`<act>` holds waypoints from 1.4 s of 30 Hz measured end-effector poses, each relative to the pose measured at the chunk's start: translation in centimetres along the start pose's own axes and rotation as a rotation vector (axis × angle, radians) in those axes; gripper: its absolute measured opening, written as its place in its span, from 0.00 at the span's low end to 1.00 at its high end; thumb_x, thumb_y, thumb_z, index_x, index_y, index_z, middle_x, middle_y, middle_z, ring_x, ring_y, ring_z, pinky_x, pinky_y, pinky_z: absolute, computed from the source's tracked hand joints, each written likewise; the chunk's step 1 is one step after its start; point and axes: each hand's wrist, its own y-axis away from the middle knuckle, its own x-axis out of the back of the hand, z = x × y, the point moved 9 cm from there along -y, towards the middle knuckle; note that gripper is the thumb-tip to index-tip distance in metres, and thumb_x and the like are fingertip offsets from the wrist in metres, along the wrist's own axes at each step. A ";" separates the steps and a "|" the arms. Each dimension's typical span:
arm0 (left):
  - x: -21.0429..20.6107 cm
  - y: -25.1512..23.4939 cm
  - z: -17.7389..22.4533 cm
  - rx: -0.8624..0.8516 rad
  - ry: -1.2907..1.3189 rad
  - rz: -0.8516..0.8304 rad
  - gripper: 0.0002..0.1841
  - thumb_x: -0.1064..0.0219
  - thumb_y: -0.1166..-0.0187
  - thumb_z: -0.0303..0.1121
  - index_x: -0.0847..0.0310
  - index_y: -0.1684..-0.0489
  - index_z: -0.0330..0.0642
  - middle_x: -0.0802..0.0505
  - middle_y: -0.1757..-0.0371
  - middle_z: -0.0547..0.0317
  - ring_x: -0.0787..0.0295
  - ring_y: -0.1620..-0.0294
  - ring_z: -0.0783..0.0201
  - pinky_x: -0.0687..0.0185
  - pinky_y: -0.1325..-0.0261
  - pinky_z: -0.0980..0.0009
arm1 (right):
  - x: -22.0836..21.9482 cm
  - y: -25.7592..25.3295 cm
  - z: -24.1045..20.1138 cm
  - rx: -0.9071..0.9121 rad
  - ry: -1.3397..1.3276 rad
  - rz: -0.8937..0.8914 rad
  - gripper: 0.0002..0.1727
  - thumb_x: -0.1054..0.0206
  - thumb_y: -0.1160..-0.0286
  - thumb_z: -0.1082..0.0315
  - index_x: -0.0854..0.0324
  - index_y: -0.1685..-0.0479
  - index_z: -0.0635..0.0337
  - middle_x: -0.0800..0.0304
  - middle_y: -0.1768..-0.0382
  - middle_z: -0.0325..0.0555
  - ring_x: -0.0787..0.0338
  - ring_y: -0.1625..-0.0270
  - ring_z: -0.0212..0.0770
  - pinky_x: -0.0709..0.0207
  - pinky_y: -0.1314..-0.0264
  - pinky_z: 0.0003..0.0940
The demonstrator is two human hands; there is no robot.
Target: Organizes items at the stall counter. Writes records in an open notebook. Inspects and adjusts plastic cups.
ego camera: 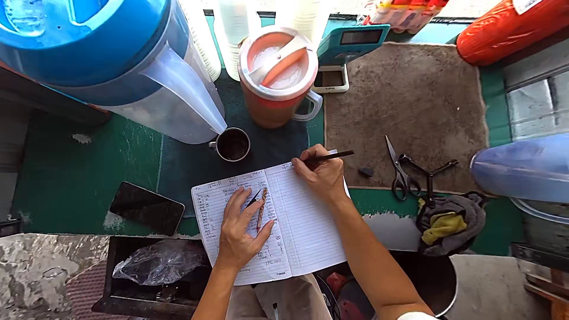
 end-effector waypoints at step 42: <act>-0.1 0.2 0.0 -0.027 -0.005 0.029 0.22 0.22 0.32 0.50 0.08 0.45 0.47 0.13 0.28 0.44 0.27 0.16 0.46 0.31 0.13 0.54 | 2.0 -2.3 1.9 -0.143 -0.212 -0.196 0.10 0.22 0.30 0.71 0.21 0.60 0.57 0.08 0.75 0.41 0.09 0.77 0.36 0.12 0.73 0.30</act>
